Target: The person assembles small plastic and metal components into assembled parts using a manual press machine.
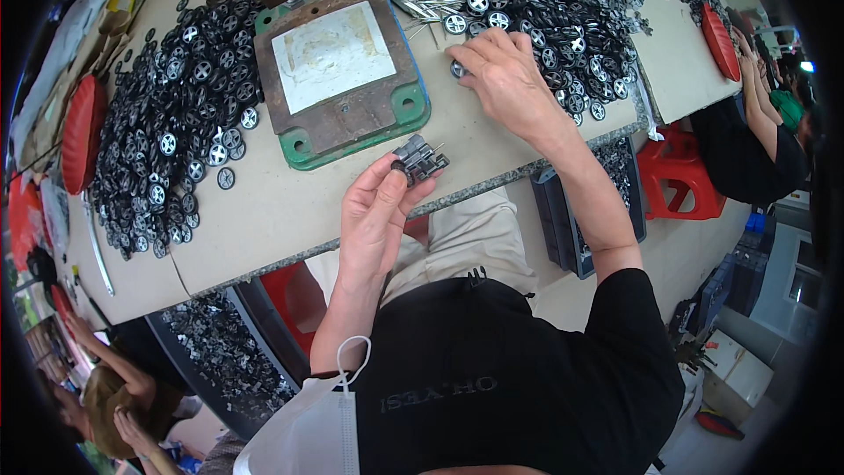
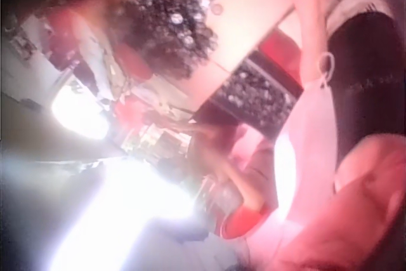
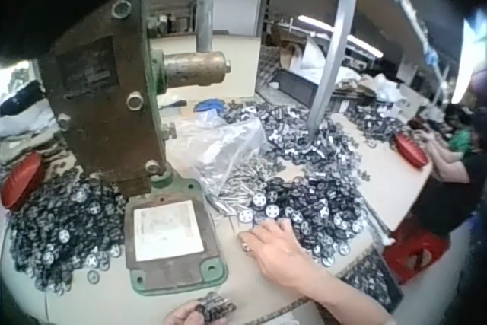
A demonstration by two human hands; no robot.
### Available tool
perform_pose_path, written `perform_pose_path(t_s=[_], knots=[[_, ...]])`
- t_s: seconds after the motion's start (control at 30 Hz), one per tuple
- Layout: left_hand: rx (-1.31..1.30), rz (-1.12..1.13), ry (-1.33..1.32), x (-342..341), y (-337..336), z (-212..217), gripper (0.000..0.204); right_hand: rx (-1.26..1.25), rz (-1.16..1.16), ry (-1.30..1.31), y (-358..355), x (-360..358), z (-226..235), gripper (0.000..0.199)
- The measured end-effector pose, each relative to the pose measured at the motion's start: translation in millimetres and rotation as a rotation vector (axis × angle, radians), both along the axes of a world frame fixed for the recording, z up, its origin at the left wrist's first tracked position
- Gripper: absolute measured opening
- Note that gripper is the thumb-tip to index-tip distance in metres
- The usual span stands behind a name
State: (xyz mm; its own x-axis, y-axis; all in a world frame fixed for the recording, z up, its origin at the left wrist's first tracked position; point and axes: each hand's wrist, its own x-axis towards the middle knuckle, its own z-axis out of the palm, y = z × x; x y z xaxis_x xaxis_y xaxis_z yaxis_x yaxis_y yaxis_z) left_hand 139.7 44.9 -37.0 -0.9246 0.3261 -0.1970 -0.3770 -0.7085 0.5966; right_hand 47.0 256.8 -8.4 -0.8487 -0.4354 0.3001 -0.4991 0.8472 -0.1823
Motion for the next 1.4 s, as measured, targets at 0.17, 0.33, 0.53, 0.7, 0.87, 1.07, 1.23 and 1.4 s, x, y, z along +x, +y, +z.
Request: perform_pose_path(t_s=[0.17, 0.33, 0.53, 0.7, 0.87, 1.07, 1.23, 1.4], knots=[[-0.056, 0.019, 0.034, -1, 1, -3, 0.03, -0.329, 0.107, -0.108, -9, 27, 11, 0.031], [-0.061, 0.031, 0.035, 0, 2, -3, 0.028, -1.177, 0.121, -0.87, -20, 60, 3, 0.035], [-0.058, 0.017, 0.016, 1, 2, -2, 0.032, -1.322, 0.14, -0.974, -21, 63, -1, 0.039], [-0.072, 0.04, 0.005, 3, 3, -2, 0.033, -1.309, 0.167, -0.945, -20, 62, 0, 0.037], [-0.116, 0.075, -0.013, 4, 4, -2, 0.033, -1.249, 0.128, -0.931, -17, 61, 2, 0.033], [-0.125, 0.077, -0.009, 3, 4, -2, 0.032, -1.167, 0.126, -0.894, -14, 59, 5, 0.026], [-0.26, 0.109, 0.086, 7, 8, -2, 0.036, -1.212, 0.041, -0.847, -19, 62, 0, 0.022], [-0.348, 0.126, 0.108, 9, 10, -2, 0.037, -1.164, -0.134, -0.883, -21, 65, -9, 0.022]])
